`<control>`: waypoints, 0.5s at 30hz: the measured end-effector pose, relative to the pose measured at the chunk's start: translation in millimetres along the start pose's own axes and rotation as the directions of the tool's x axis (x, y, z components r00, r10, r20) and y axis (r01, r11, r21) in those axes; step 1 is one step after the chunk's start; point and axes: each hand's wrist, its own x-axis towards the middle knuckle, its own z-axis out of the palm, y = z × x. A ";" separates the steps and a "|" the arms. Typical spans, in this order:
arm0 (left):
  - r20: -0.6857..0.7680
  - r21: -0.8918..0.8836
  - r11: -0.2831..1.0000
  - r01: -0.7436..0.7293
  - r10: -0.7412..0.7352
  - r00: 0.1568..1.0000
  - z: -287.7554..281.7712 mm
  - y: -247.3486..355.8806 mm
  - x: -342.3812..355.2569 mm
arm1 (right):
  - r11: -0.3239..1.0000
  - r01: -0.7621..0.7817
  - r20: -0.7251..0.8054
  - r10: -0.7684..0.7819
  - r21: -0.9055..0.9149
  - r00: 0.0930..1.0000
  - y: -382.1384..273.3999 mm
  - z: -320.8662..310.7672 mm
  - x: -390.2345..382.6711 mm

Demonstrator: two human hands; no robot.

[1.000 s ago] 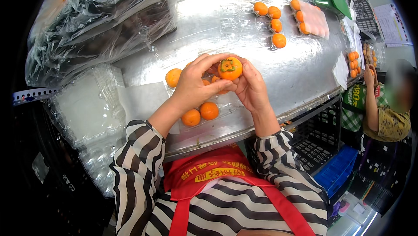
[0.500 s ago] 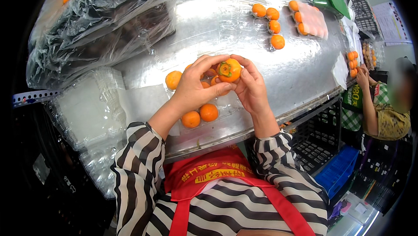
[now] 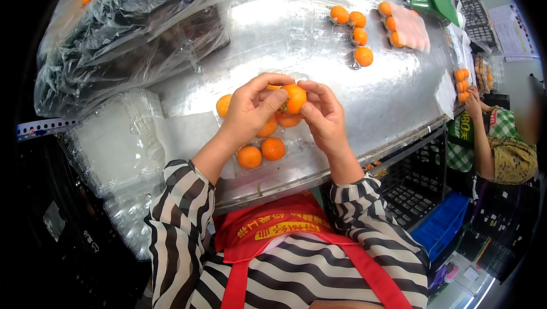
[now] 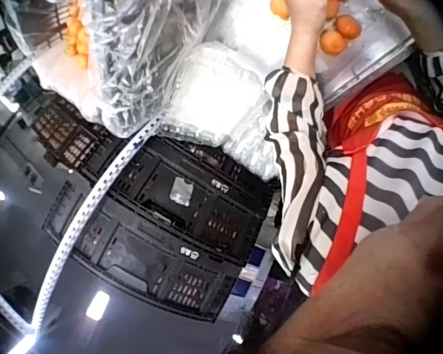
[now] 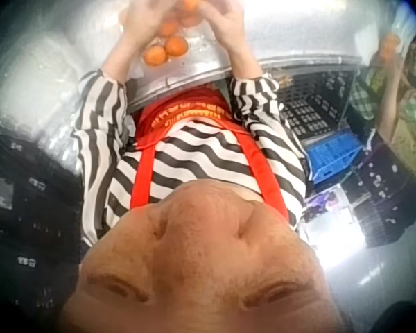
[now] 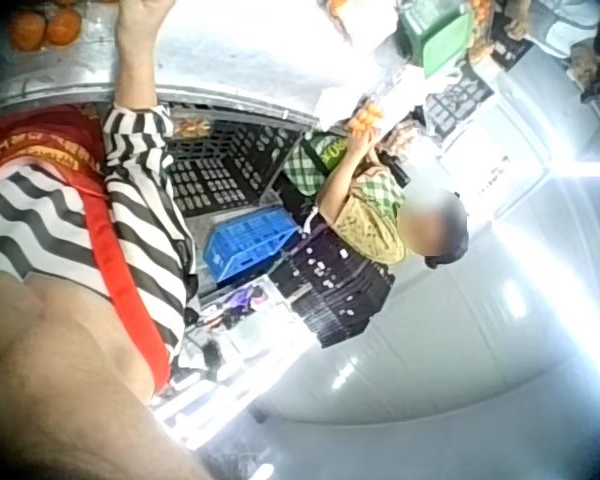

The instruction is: The person picks small orange fruits from a plastic bag and places them into clear plastic clamshell containers on a metal table. They handle the fruit one by one, arranging them into the packaging trays.

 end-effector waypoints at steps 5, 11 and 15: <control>-0.023 0.154 0.982 -0.108 0.113 0.993 1.6 -2.7 0.6 | 0.987 -0.067 -0.021 0.071 0.148 0.997 -7.9 4.4 4.5; -0.019 0.283 0.946 -0.156 0.168 0.986 -0.9 -3.9 2.2 | 0.998 -0.027 -0.032 0.028 0.052 0.999 -4.6 -0.3 3.7; -0.008 0.288 0.941 -0.178 0.188 0.982 -1.1 -5.7 3.1 | 1.000 -0.024 -0.016 0.024 0.020 1.000 -8.0 -1.3 2.5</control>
